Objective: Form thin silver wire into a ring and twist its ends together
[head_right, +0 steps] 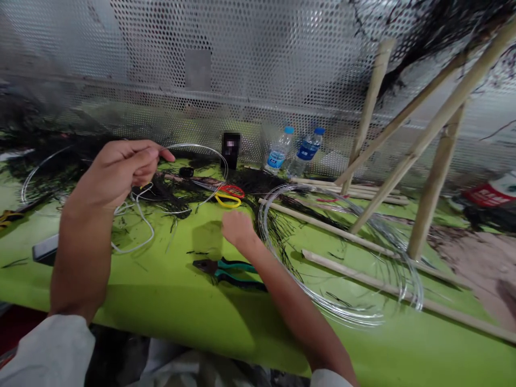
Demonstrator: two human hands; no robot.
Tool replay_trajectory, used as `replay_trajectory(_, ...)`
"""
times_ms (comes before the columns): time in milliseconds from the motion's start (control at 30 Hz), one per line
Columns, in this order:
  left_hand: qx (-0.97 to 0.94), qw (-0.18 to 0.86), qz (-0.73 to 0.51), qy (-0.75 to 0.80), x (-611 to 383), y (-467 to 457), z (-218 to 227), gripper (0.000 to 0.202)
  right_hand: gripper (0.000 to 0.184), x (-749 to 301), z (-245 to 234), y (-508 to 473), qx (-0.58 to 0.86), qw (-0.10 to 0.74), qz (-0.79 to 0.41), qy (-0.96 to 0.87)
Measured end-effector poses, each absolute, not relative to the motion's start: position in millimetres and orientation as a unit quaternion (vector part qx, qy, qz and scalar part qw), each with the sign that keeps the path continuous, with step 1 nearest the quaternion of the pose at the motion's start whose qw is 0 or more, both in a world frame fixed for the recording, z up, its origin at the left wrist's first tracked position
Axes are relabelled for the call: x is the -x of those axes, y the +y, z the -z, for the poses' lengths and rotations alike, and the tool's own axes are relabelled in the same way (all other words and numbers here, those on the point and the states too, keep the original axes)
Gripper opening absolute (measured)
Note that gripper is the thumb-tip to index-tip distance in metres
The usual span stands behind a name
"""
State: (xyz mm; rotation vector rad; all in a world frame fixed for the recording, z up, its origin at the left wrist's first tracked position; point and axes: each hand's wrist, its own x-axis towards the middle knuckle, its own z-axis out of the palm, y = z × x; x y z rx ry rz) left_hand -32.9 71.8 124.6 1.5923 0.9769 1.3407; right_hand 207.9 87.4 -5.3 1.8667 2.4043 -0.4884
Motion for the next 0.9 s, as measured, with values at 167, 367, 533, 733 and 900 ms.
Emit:
replay_trajectory(167, -0.611, 0.449, -0.527, 0.383, 27.3, 70.9, -127.5, 0.021, 0.040, -195.4, 13.4, 97.8, -0.633, 0.025, 0.163, 0.756)
replay_trajectory(367, -0.605, 0.472, -0.531, 0.361, 27.7, 71.9, -127.8, 0.025, 0.025, -260.5, -36.4, 118.9, -0.639, -0.088, 0.210, 0.734)
replay_trajectory(533, -0.608, 0.441, -0.540, 0.379, 21.2, 70.5, -126.8, 0.018, 0.017, -303.1, -101.4, 83.6, -0.580, -0.260, 0.234, 0.736)
replay_trajectory(733, -0.611, 0.428, -0.542, 0.386, 9.0, 75.1, -117.6, 0.012, 0.019, -273.8, -121.5, 31.8, -0.447, -0.238, 0.279, 0.816)
replay_trajectory(900, -0.625, 0.455, -0.503, 0.387, 0.2, 72.9, -113.1, 0.014, 0.016, -241.2, -99.7, 40.0, -0.429, -0.340, 0.354, 0.758)
